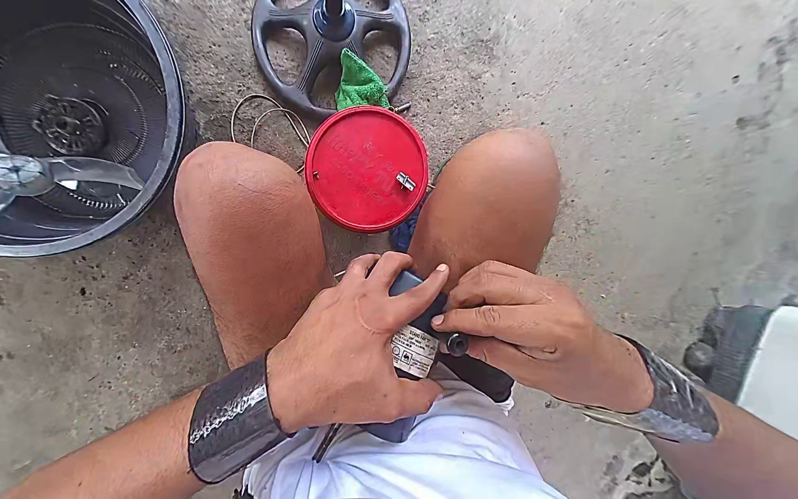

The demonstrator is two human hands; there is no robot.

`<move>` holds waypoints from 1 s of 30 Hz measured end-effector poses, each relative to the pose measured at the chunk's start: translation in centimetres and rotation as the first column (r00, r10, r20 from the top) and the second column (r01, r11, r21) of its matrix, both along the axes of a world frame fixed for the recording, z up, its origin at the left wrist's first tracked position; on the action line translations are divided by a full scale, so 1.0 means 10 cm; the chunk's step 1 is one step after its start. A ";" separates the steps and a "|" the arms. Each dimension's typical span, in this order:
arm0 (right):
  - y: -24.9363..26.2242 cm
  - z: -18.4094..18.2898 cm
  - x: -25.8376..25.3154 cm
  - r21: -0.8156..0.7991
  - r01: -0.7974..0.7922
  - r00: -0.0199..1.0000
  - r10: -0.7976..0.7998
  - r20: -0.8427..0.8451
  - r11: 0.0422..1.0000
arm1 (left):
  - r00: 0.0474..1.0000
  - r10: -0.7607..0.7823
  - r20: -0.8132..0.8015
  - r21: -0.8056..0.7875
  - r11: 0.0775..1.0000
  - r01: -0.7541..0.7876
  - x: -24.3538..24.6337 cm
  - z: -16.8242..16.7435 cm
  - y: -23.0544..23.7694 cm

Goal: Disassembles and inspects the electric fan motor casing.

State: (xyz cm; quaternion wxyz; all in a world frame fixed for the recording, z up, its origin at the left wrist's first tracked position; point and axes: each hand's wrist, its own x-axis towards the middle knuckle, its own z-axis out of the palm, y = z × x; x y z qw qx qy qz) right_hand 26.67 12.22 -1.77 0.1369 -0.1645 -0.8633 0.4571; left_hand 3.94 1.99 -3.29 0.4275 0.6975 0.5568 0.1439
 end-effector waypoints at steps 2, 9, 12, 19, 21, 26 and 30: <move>-0.04 -0.04 -0.02 0.017 0.036 0.999 -0.036 -0.031 0.999 | 1.000 0.013 0.021 0.015 1.000 -0.014 -0.02 -0.04 -0.01; -0.07 -0.10 -0.05 0.040 0.063 0.994 -0.059 -0.091 0.997 | 0.999 0.017 0.049 0.045 0.999 -0.019 -0.04 -0.07 -0.04; -0.08 -0.10 -0.06 0.068 0.061 0.996 -0.056 -0.074 0.996 | 0.997 0.035 0.062 0.043 0.998 -0.038 -0.04 -0.10 -0.04; -0.14 -0.08 -0.07 0.062 0.063 0.998 -0.061 -0.026 0.996 | 0.995 0.039 0.096 0.029 0.999 -0.042 -0.07 -0.13 -0.04; -0.15 -0.09 -0.05 0.068 0.073 0.997 -0.070 -0.041 0.995 | 0.993 0.042 0.111 0.019 0.999 -0.044 -0.08 -0.13 -0.04; -0.15 -0.11 -0.04 0.068 0.107 0.993 -0.103 -0.061 0.992 | 0.991 0.042 0.130 0.012 0.999 -0.043 -0.08 -0.12 -0.05; -0.14 -0.02 -0.05 0.113 0.110 0.990 -0.119 0.080 0.987 | 0.992 0.028 0.122 0.018 0.999 -0.030 -0.06 -0.11 -0.05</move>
